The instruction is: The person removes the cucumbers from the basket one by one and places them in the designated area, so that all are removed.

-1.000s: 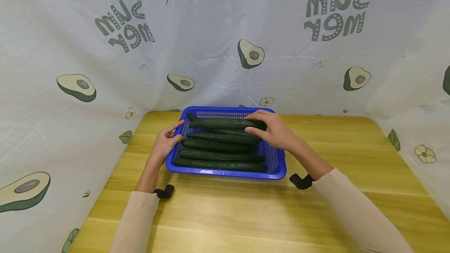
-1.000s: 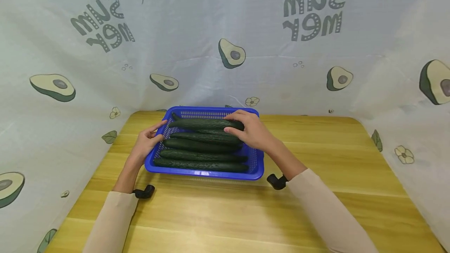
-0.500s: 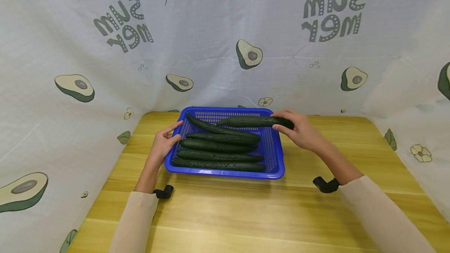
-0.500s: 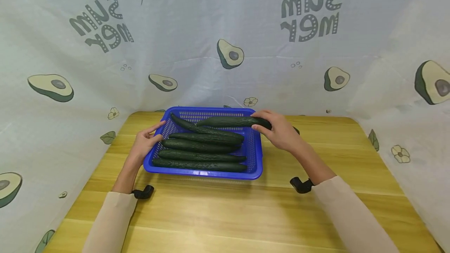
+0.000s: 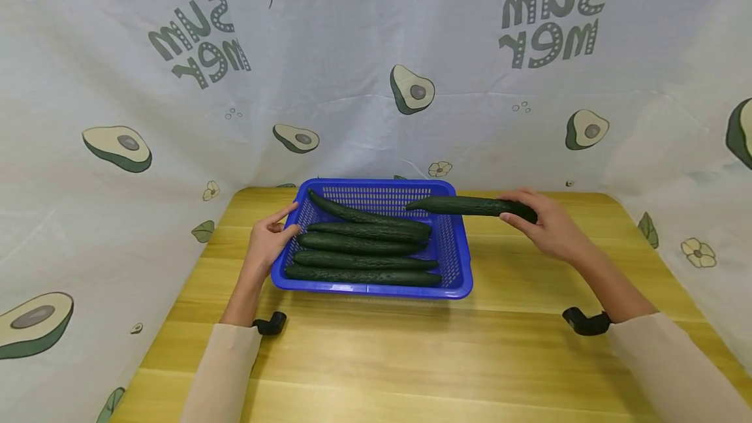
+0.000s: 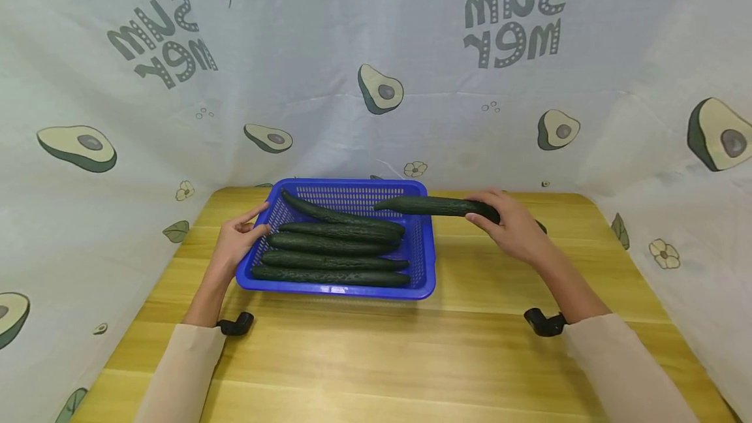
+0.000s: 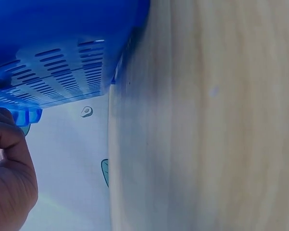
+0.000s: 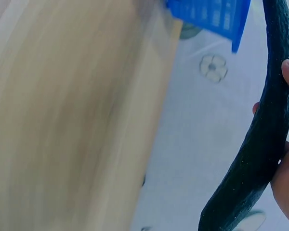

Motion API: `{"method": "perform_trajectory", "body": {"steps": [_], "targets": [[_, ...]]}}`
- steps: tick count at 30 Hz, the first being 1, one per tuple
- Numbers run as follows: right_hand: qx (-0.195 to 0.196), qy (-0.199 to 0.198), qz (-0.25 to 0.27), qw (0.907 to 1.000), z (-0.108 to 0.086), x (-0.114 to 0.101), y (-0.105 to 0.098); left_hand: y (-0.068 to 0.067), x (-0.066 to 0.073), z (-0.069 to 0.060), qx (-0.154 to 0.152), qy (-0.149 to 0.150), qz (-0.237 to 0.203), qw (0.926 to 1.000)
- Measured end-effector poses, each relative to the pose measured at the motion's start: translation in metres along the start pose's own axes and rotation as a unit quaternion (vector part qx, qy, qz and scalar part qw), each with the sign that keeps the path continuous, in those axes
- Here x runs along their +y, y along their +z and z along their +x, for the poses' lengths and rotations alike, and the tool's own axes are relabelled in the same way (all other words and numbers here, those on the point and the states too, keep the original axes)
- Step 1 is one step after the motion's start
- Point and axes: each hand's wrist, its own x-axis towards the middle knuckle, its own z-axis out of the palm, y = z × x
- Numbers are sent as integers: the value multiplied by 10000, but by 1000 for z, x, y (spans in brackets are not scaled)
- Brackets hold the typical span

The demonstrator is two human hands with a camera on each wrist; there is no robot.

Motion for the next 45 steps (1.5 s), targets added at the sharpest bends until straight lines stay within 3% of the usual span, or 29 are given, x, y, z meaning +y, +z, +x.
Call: {"method": "perform_trajectory", "body": {"steps": [7, 20, 30, 37, 45], "targets": [[32, 263, 63, 9996, -19, 29, -16, -1, -1, 2, -237, -93, -188, 9995], [181, 593, -8, 9981, -42, 84, -45, -2, 3, 3, -273, -104, -240, 9993], [-444, 529, -69, 9976, -44, 120, -25, -2, -1, 2, -242, -91, -197, 9995], [-774, 656, -134, 9948, -40, 130, -16, 0, 0, 2, -352, -150, -178, 9991], [-895, 490, -427, 9939, -37, 136, -9, -1, 2, 3, -410, -100, -337, 9985]]}}
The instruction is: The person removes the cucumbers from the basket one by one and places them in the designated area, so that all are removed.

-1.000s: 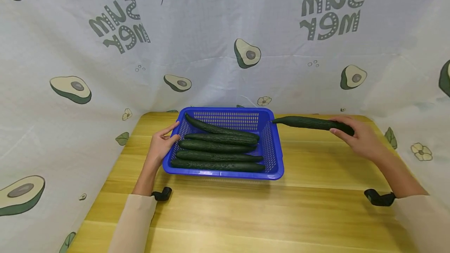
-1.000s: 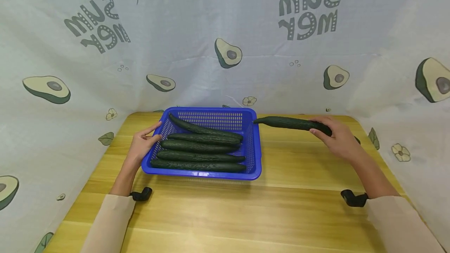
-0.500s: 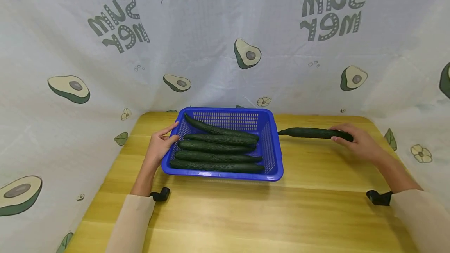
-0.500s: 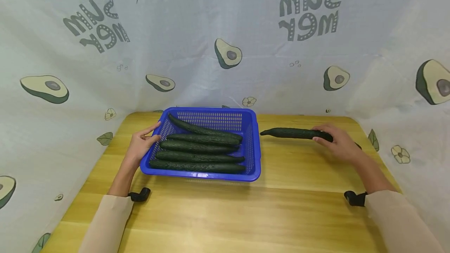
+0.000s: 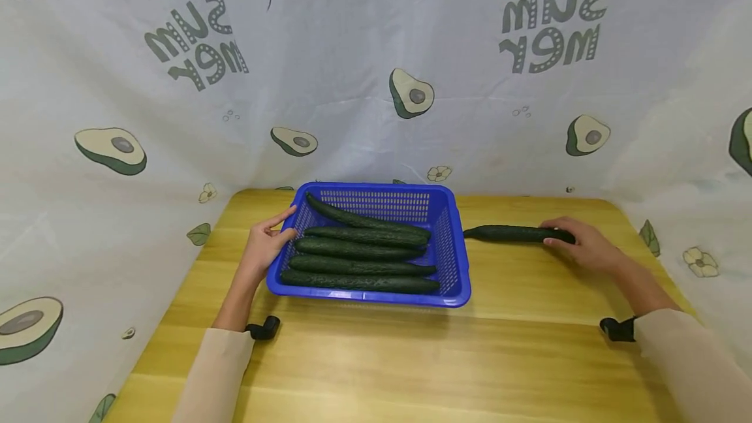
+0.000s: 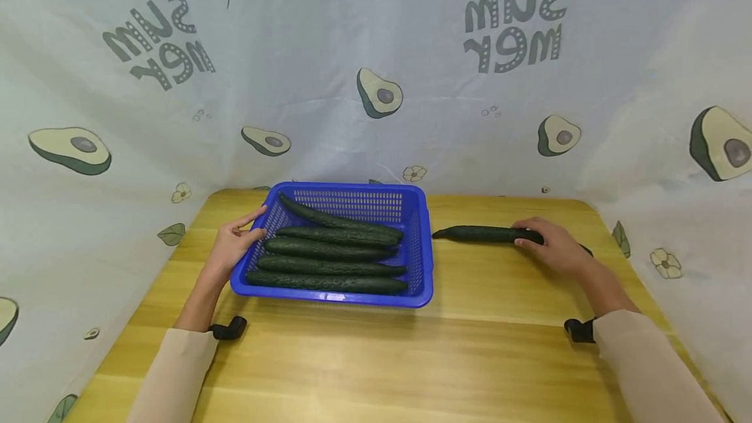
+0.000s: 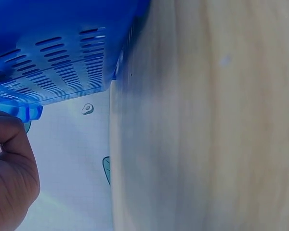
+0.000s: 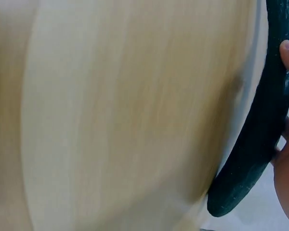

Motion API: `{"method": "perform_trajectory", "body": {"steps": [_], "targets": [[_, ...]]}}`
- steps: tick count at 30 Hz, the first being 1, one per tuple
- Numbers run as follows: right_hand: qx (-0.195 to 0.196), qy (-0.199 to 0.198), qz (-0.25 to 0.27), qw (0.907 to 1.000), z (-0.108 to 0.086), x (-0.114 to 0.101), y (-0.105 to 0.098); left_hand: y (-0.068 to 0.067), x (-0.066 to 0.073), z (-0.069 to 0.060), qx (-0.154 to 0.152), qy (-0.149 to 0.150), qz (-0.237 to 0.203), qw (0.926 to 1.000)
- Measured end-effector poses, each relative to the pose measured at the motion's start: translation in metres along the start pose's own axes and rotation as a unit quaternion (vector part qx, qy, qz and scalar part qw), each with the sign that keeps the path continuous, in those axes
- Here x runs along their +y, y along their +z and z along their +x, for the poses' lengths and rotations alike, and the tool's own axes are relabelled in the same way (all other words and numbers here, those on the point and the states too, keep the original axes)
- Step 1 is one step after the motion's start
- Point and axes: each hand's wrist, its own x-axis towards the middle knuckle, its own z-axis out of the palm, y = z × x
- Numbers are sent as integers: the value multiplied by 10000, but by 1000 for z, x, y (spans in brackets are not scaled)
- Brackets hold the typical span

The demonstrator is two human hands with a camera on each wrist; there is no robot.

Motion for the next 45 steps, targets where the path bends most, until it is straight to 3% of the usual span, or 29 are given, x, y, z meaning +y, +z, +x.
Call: {"method": "perform_trajectory", "body": {"steps": [13, 20, 26, 33, 40, 45], "targets": [[-589, 479, -523, 9957, 8, -12, 6, -3, -5, 1, -43, -57, 36, 10000], [-528, 549, -500, 9958, 9, -16, 5, -2, 2, 0, -90, -91, 227, 9997], [-252, 417, -489, 9976, 15, -29, 0, -1, -1, 2, -63, -17, 292, 9996], [-68, 235, -461, 9986, 27, -58, -10, -1, -2, 3, -88, -72, 263, 9996], [19, 230, -7, 9997, 49, -101, -20, -3, 6, 0, -125, -225, 105, 9996], [98, 37, -16, 9999, 66, -131, -21, -2, 7, -1, -153, -207, 141, 9996]]}}
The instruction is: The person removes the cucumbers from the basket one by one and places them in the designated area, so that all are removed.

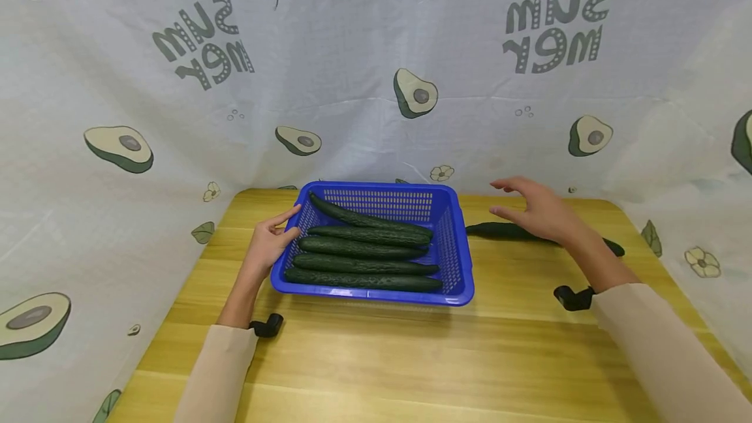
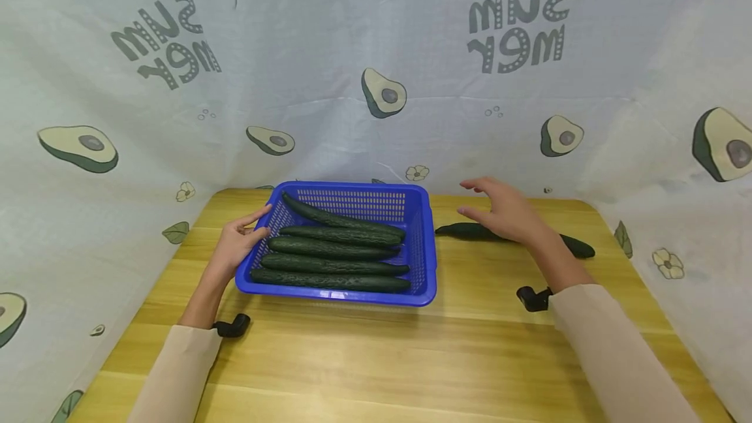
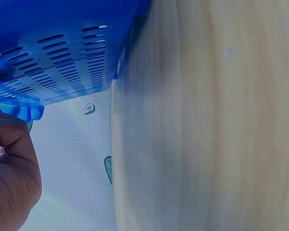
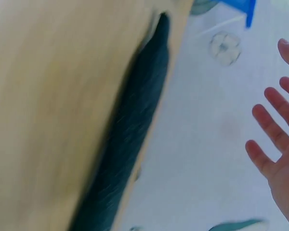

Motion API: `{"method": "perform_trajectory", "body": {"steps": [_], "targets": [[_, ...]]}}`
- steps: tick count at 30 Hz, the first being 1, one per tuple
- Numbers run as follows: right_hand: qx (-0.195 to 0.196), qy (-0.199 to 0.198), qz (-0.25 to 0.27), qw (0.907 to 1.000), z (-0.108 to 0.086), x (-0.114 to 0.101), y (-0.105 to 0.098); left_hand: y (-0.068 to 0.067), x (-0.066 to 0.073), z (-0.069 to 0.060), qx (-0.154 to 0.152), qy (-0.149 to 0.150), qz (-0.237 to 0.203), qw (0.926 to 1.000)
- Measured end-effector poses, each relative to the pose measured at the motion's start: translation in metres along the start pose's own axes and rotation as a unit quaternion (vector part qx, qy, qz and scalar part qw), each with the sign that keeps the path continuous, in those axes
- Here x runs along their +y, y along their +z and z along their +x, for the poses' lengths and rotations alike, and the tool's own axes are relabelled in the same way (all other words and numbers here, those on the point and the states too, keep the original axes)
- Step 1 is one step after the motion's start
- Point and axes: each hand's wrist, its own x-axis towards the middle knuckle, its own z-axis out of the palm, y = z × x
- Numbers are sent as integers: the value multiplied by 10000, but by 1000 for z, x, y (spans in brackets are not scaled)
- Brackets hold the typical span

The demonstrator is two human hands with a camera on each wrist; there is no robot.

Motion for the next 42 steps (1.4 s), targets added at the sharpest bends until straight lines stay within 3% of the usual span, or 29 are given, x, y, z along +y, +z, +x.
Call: {"method": "perform_trajectory", "body": {"steps": [11, 20, 34, 42], "targets": [[-149, -669, 102, 9976, 34, -68, 9, 0, -13, 1, 73, 92, 10, 9999], [-279, -886, 745, 9929, 62, -118, 22, -4, -12, -2, 166, 44, 20, 9999], [-652, -1188, 1240, 9830, 99, -140, 51, -2, -12, 1, 155, 177, 124, 9996], [-856, -1184, 938, 9848, 116, -134, 81, -1, -10, 3, 109, 324, 223, 9992]]}}
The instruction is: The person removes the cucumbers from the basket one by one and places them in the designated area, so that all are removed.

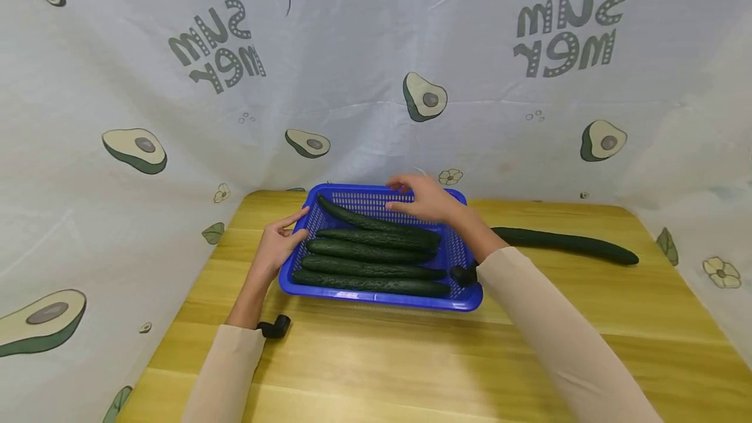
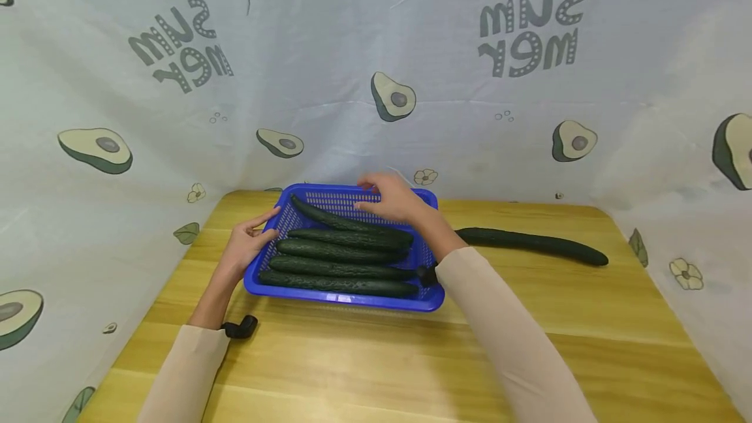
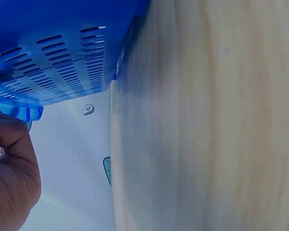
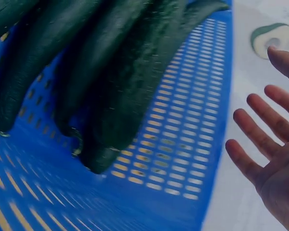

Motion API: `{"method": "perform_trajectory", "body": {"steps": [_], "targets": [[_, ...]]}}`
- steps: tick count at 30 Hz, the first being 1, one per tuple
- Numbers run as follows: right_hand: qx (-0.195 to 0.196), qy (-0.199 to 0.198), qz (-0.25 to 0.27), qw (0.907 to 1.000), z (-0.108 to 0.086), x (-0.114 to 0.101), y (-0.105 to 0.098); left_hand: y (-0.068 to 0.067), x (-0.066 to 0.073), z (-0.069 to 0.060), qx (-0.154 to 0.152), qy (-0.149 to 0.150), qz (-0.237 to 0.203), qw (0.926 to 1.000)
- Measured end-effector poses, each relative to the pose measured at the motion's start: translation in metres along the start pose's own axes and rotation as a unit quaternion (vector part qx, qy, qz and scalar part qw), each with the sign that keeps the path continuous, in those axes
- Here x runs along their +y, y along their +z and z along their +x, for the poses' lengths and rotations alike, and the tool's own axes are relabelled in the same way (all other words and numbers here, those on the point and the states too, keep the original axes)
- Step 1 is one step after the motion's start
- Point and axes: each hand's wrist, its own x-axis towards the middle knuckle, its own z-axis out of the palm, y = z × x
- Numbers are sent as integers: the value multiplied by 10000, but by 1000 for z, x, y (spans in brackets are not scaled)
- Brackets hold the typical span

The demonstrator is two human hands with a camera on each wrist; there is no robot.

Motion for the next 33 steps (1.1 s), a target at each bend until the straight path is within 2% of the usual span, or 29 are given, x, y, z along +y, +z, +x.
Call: {"method": "perform_trajectory", "body": {"steps": [12, 19, 28, 33], "targets": [[-677, 516, -61, 9964, 13, 1, 30, -1, -1, -4, 59, -49, 12, 10000], [-1097, 589, -306, 9917, 19, 3, 44, -1, -2, -3, 98, -100, 63, 9999], [-1704, 713, -538, 9813, 23, 5, 51, -1, 1, -1, 15, -218, -127, 9997], [-1786, 722, -669, 9790, 23, 7, 54, 1, 1, 1, 52, -202, -96, 9997]]}}
